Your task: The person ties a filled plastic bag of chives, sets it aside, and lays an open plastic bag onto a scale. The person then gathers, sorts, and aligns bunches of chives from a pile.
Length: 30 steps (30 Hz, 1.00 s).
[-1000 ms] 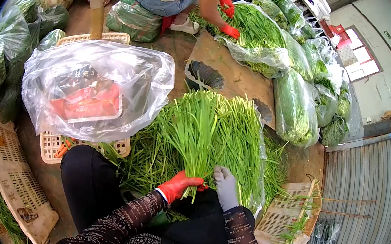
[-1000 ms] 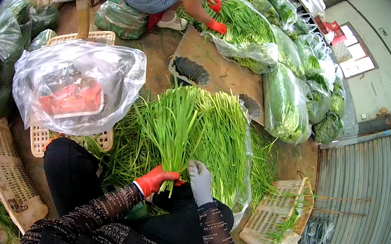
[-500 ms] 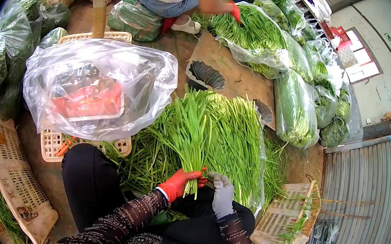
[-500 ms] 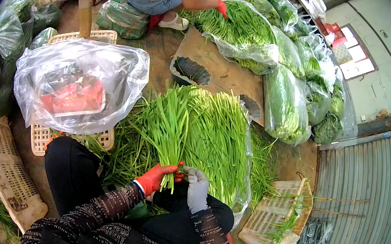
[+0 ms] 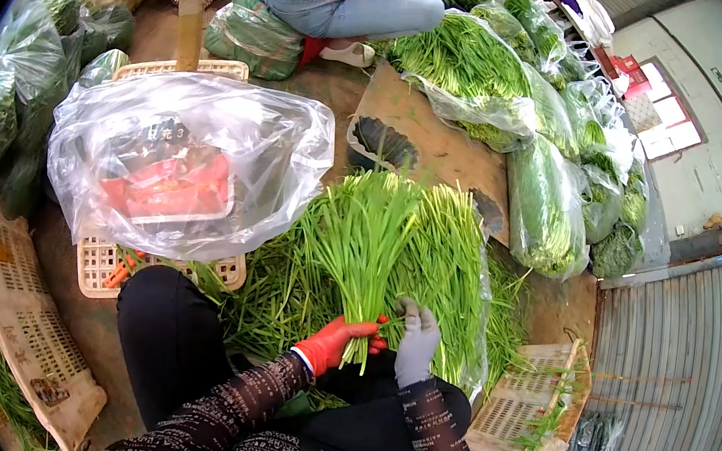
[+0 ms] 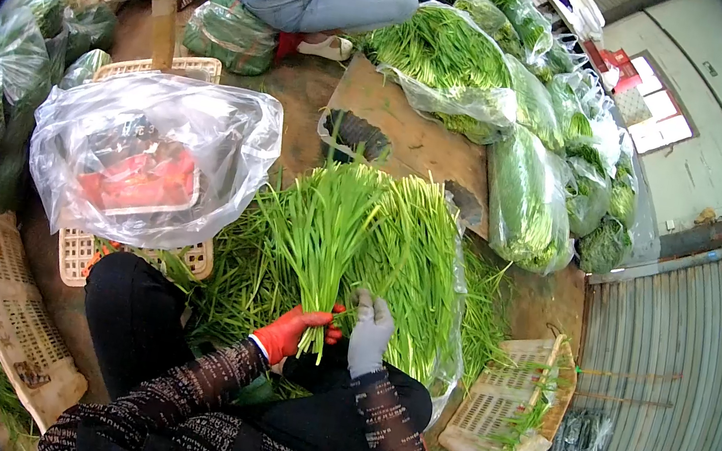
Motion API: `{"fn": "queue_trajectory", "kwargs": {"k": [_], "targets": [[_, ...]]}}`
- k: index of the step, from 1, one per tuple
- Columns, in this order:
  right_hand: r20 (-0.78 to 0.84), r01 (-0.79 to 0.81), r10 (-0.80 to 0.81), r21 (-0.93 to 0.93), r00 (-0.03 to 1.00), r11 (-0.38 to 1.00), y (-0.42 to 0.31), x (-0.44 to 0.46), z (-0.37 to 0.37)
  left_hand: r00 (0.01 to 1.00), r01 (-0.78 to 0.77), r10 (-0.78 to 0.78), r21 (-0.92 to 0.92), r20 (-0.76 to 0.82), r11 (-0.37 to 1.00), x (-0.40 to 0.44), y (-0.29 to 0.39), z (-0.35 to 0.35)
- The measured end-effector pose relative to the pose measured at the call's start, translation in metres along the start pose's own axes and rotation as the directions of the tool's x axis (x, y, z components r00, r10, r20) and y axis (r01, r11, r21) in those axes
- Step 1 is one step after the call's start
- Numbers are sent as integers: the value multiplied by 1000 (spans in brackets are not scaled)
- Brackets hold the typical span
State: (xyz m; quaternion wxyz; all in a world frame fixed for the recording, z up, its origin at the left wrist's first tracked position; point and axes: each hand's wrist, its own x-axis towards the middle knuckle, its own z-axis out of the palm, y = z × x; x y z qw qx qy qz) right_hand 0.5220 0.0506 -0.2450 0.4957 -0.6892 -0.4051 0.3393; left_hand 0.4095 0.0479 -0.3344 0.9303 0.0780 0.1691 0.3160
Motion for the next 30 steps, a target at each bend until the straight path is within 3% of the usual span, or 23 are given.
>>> {"fn": "queue_trajectory", "kwargs": {"k": [2,3,4,6,7,8,9,11,12,16,19,20,22,23,26,28,30], "targets": [[153,7,-5,-9,988,1000,-1,-18,-9,995,-82,78,-71,-65,994,5,-3,-6],[255,-101,37,241,966,965,13,-30,-11,994,-7,-6,-118,-110,993,7,0,-9],[224,-228,179,218,958,949,-8,-45,-4,994,-4,-9,-120,-110,993,8,0,-12],[292,-330,263,208,919,921,-35,-59,-6,987,-57,37,-128,-158,990,9,0,-19],[233,-230,176,229,956,946,-40,-54,-11,998,-53,44,-177,-52,983,8,1,-24],[172,-129,88,245,981,961,-50,-44,-16,998,-48,45,-74,-33,996,1,8,-19],[120,-26,-3,237,993,971,-66,-34,-21,997,-53,58,-102,48,993,1,6,-22],[8,-27,26,427,1000,904,-80,-5,-24,988,-60,76,-122,134,991,2,7,-20],[7,-21,20,430,1000,903,-77,6,-27,983,-75,87,-74,164,994,0,7,-17],[111,-62,27,331,993,942,-71,37,-16,966,-98,63,129,250,987,-12,23,1],[63,-130,128,28,990,991,-65,48,6,972,-89,48,168,232,982,-16,24,7],[61,-129,127,31,990,991,-54,56,10,974,-91,45,200,224,976,-17,25,8],[63,176,-171,-99,983,979,-29,76,20,971,-84,35,201,238,976,-18,23,7],[82,135,-122,-181,989,974,-27,80,20,968,-78,23,210,251,975,-17,22,6],[-15,143,-147,-170,989,975,-16,88,29,971,-64,12,213,238,975,-17,19,6],[11,87,-86,-148,996,985,-17,88,20,978,-64,20,204,208,977,-16,19,3],[-44,87,-90,-68,995,994,-20,84,12,977,-78,56,102,204,992,-14,17,-1]]}}
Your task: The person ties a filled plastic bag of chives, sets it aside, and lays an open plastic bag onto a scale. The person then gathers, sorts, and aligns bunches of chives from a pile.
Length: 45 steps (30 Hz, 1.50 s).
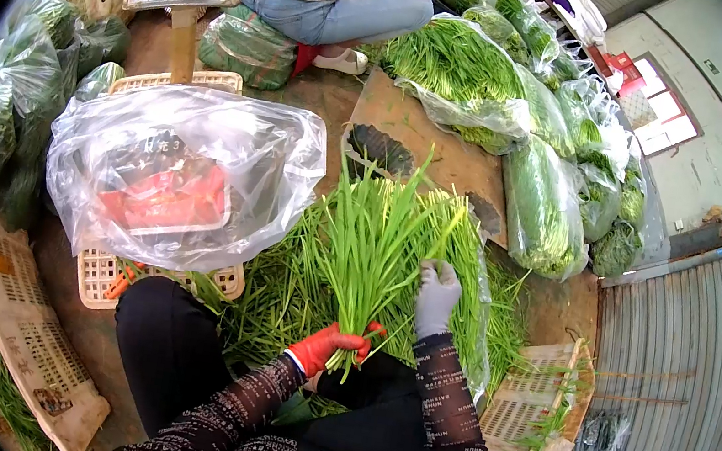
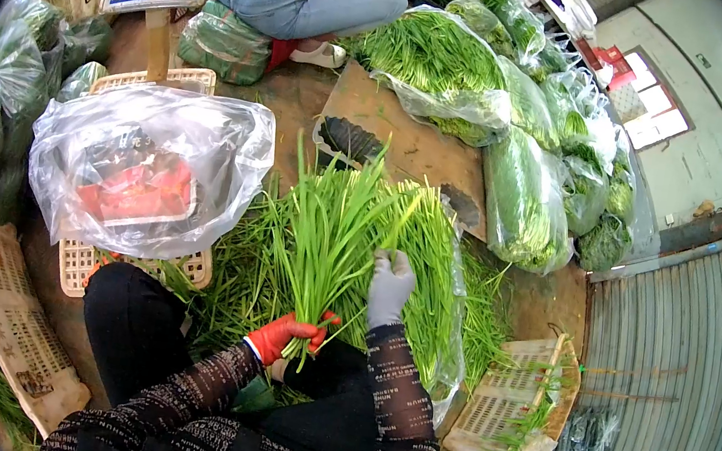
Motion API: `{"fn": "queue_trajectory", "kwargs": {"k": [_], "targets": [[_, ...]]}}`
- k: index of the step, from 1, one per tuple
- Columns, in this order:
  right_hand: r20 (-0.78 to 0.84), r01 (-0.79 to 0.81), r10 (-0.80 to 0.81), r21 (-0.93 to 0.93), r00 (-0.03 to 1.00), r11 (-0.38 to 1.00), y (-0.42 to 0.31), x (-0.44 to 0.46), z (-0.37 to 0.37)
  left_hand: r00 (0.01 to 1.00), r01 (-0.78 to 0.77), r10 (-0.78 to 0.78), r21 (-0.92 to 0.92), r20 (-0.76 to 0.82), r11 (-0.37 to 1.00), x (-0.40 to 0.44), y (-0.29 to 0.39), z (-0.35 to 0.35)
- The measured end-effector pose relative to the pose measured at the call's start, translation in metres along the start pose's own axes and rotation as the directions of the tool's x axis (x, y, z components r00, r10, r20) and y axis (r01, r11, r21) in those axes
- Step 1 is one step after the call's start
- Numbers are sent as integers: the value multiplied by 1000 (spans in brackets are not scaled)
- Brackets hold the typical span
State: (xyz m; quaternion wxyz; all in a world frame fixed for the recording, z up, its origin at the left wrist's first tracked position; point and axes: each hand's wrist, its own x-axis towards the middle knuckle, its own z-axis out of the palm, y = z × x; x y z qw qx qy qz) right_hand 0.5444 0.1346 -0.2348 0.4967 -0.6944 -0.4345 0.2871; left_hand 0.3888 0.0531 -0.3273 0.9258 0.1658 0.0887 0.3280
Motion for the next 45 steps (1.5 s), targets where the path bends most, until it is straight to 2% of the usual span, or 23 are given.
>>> {"fn": "queue_trajectory", "kwargs": {"k": [1,2,4,6,8,10,12,14,15,16,17,18,20,21,23,25,26,27,28,32,38,42,45], "targets": [[44,-148,144,97,989,984,-6,-4,-6,1000,-2,2,-5,-2,1000,1,0,-2],[45,-150,146,93,988,984,-8,-9,-7,1000,-13,13,-31,-1,999,2,0,-5],[-9,43,-42,237,999,971,-8,-18,-8,1000,-21,21,-59,1,998,5,-2,-9],[51,27,-39,223,998,974,0,-26,-15,1000,-1,-1,-70,-27,998,6,-6,-13],[152,-250,205,401,967,881,-16,-44,-12,996,14,-18,-54,-86,998,9,-10,-12],[203,-305,240,412,949,859,2,-48,-15,978,37,-41,-23,-205,999,10,-14,-11],[288,-502,455,115,843,857,13,-59,-19,975,25,5,131,-221,991,13,-12,-11],[403,-675,569,196,717,711,5,-88,-12,888,-9,75,145,-454,989,15,-6,4],[446,-593,498,98,744,799,-16,-106,-8,843,-132,230,227,-486,965,29,-28,-19],[459,-620,526,72,716,781,-17,-117,-4,841,-136,231,223,-489,965,42,-43,-40],[632,-843,588,217,505,492,-12,-122,-7,861,-113,259,332,-438,936,51,-55,-60],[602,-437,395,-84,694,895,-15,-143,-3,882,-93,279,440,-381,893,53,-60,-71],[739,-330,267,-65,618,942,-16,-166,9,898,-55,140,209,-417,976,30,-28,-37],[735,-333,268,-61,623,941,-22,-166,9,909,-50,132,210,-396,976,26,-20,-27],[725,-108,208,-183,657,977,-37,-149,14,917,-45,125,214,-380,976,24,-23,-30],[647,-278,316,-164,694,946,-52,-117,17,891,-178,371,548,-263,817,35,-45,-53],[578,-244,245,-82,778,966,-38,-98,20,864,-240,473,684,-173,689,36,-41,-48],[414,-191,155,48,897,980,-29,-83,22,907,-140,318,512,-278,847,31,-40,-41],[409,-267,199,114,890,957,-39,-66,14,928,-28,140,310,-345,950,17,-24,-15],[54,-156,147,269,988,951,-62,-24,-2,941,28,87,330,-328,943,11,-4,11],[-52,-32,55,375,997,926,-74,-29,-31,941,10,106,341,-322,940,16,-10,7],[22,12,-15,138,1000,990,-63,-35,-24,912,-7,161,377,-378,926,14,-12,13],[22,167,-168,-300,985,939,-22,-24,-24,906,-7,169,385,-387,923,13,-8,17]]}}
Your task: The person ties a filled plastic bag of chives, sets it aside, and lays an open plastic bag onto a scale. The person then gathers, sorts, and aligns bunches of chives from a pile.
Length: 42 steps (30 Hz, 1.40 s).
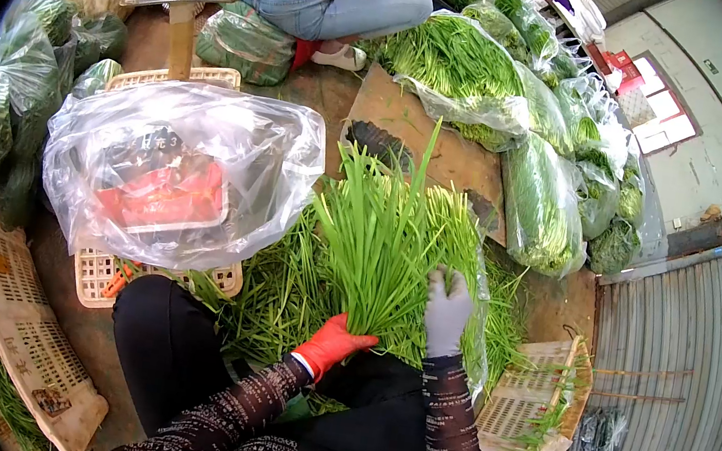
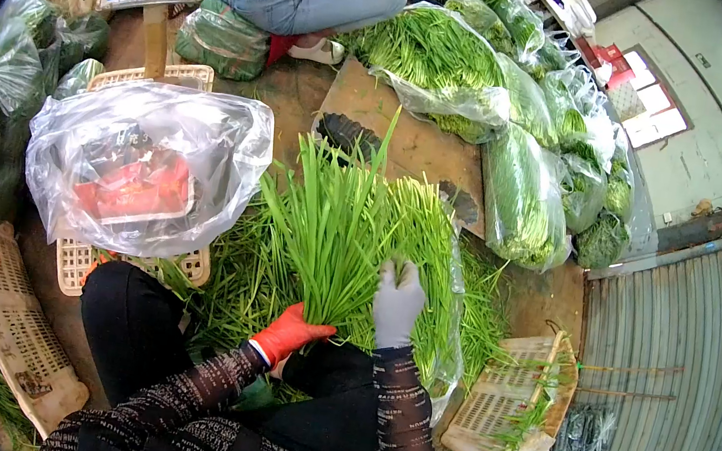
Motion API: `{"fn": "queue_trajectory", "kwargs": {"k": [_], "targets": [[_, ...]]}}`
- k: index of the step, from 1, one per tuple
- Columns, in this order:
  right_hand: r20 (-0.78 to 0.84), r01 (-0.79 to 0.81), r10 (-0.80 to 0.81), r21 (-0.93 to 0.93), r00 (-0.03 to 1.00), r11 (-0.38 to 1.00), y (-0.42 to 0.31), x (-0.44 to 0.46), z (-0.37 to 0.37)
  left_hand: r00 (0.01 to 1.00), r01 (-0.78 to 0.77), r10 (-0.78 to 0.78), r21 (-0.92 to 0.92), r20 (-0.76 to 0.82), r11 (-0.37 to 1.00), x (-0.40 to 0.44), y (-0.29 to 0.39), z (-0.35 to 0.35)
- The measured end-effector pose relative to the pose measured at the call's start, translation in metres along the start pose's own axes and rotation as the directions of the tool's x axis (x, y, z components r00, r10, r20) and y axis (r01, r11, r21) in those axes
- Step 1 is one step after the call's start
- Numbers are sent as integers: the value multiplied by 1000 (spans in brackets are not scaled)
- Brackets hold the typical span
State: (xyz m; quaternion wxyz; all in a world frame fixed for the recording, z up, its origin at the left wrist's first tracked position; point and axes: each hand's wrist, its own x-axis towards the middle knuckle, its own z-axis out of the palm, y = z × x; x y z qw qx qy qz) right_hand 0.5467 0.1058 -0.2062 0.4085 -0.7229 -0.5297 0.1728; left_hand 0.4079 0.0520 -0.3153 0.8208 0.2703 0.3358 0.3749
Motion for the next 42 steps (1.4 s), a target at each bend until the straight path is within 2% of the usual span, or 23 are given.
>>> {"fn": "queue_trajectory", "kwargs": {"k": [1,3,4,5,7,8,9,11,13,15,19,21,22,23,25,26,27,29,31,33,36,39,42], "targets": [[1,4,-4,2,1000,1000,3,-1,2,1000,-4,4,0,-2,1000,0,1,0],[73,11,16,-361,997,933,7,-6,9,997,-62,68,132,-40,989,1,1,-1],[96,66,-23,-464,995,883,9,-9,13,997,-62,68,133,-39,989,0,2,0],[93,62,-22,-463,995,884,9,-11,14,996,-67,77,157,-55,985,-1,3,2],[78,-153,174,-216,982,964,6,-14,16,994,-70,84,184,-68,980,-4,7,2],[77,-155,175,-215,982,964,1,-17,17,1000,-26,26,90,2,996,-4,11,1],[59,-241,242,-26,968,970,-5,-20,16,997,26,-26,-2,77,1000,-5,13,0],[59,-373,377,346,924,861,-13,-25,16,996,40,-41,17,79,999,-5,13,-1],[38,-350,367,404,930,845,-12,-23,19,995,54,-57,37,84,998,-2,8,-2],[62,-233,230,449,971,862,-11,-18,20,999,-13,14,-8,46,1000,2,-7,-4],[162,-261,210,439,964,860,-11,2,25,995,57,-59,31,77,998,3,-10,-8],[152,-164,127,267,980,950,1,14,36,995,-9,5,38,102,999,2,-6,-7],[155,-77,34,282,987,956,0,18,41,995,-12,7,40,102,999,3,-8,-8],[155,-75,31,285,987,956,-1,22,41,995,-54,46,91,90,994,3,-12,-9],[164,-107,99,40,981,993,-8,28,38,993,-96,86,143,79,985,7,-20,-12],[63,236,-227,-294,972,926,9,37,45,992,-105,91,177,83,979,9,-24,-14],[63,235,-227,-294,972,926,26,41,44,992,-112,95,211,88,971,11,-28,-16],[57,52,-25,-554,998,831,-18,35,32,993,-101,83,228,85,969,9,-26,-16],[45,29,-8,-494,999,869,-5,38,30,994,-90,72,243,82,966,8,-26,-15],[108,-127,185,-405,977,906,-23,35,23,994,-96,82,218,74,971,9,-27,-13],[5,-64,79,-526,997,848,7,35,25,997,-36,23,195,69,980,9,-23,-12],[41,-25,59,-570,997,821,7,31,18,993,65,-80,151,91,986,5,-14,-10],[67,31,8,-567,998,823,12,29,14,992,74,-84,104,97,992,3,-12,-8]]}}
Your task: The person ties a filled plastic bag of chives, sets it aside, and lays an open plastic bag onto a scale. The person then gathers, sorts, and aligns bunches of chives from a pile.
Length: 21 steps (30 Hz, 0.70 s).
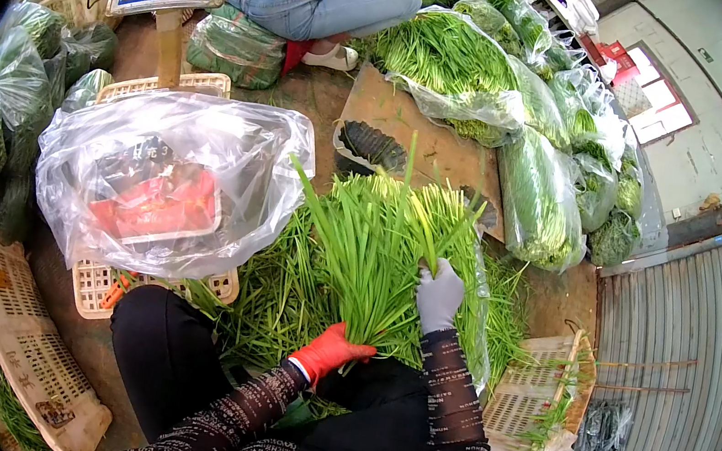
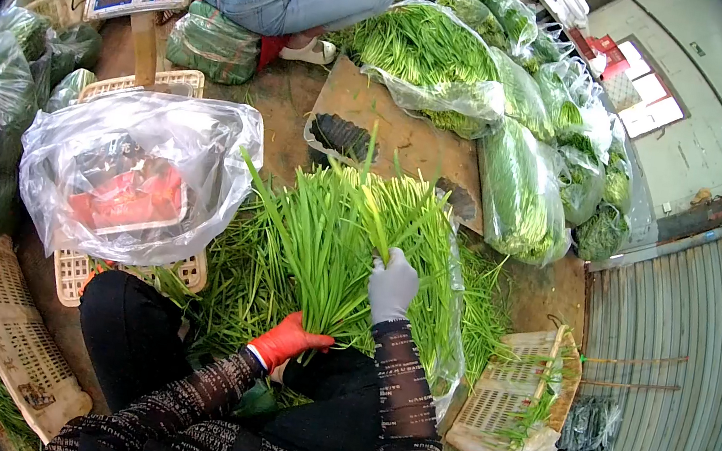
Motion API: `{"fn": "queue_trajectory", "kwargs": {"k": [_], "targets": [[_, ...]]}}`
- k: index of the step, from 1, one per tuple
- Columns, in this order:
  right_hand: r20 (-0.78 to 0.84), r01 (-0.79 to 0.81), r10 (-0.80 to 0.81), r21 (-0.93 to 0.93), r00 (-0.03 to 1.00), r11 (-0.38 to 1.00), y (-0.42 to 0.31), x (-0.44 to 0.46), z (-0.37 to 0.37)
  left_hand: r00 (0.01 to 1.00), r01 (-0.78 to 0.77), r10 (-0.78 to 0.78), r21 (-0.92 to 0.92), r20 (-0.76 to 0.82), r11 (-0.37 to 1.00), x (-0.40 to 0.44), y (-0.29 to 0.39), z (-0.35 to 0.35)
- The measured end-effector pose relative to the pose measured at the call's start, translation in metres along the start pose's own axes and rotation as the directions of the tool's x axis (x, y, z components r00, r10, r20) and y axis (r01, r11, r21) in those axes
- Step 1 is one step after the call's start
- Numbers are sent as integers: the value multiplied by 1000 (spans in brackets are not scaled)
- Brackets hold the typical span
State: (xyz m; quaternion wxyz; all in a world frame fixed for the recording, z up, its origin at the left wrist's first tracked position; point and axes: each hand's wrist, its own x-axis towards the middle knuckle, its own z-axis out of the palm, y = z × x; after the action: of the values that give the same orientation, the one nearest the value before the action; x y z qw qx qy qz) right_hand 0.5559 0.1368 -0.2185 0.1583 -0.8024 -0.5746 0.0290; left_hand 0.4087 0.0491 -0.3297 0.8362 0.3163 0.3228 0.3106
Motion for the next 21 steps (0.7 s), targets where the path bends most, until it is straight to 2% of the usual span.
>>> {"fn": "queue_trajectory", "kwargs": {"k": [4,5,6,7,9,11,13,14,15,16,17,18,19,20,21], "targets": [[53,-41,37,69,998,997,3,0,0,1000,-22,21,24,12,999,-1,3,0],[91,-111,86,316,992,942,4,-1,0,999,-16,15,33,30,999,0,3,-1],[140,-181,124,539,982,823,6,-3,2,999,-10,8,43,48,999,0,3,-2],[141,-181,123,539,982,822,13,-3,9,999,-10,8,43,47,999,1,2,-2],[-148,190,-127,581,981,791,34,-3,32,1000,-5,4,33,30,999,2,1,-1],[-102,188,-161,648,982,738,26,-6,26,1000,5,-5,23,31,1000,-1,7,1],[-34,96,-153,902,988,420,10,-18,13,999,14,-14,12,33,1000,-3,10,1],[45,-20,-47,903,998,429,-2,-24,6,999,17,-17,2,40,1000,-2,9,1],[45,-21,-46,903,998,429,-8,-29,2,999,20,-20,-7,47,1000,-2,8,1],[290,-286,15,931,957,226,-11,-35,-1,999,20,-20,-6,48,1000,-2,7,0],[522,-522,20,853,853,3,-13,-40,-1,999,32,-29,-69,36,997,-3,6,0],[657,-655,74,754,751,-50,-13,-46,7,999,42,-39,-131,26,990,-4,4,-1],[802,-778,1,579,597,-243,-16,-56,10,999,41,-38,-132,29,990,-1,-3,-2],[861,-836,-59,471,505,-282,-20,-71,16,993,-102,114,-251,33,963,9,-18,-5],[905,-882,-123,354,407,-312,-24,-80,18,990,-66,111,-419,82,905,18,-32,-13]]}}
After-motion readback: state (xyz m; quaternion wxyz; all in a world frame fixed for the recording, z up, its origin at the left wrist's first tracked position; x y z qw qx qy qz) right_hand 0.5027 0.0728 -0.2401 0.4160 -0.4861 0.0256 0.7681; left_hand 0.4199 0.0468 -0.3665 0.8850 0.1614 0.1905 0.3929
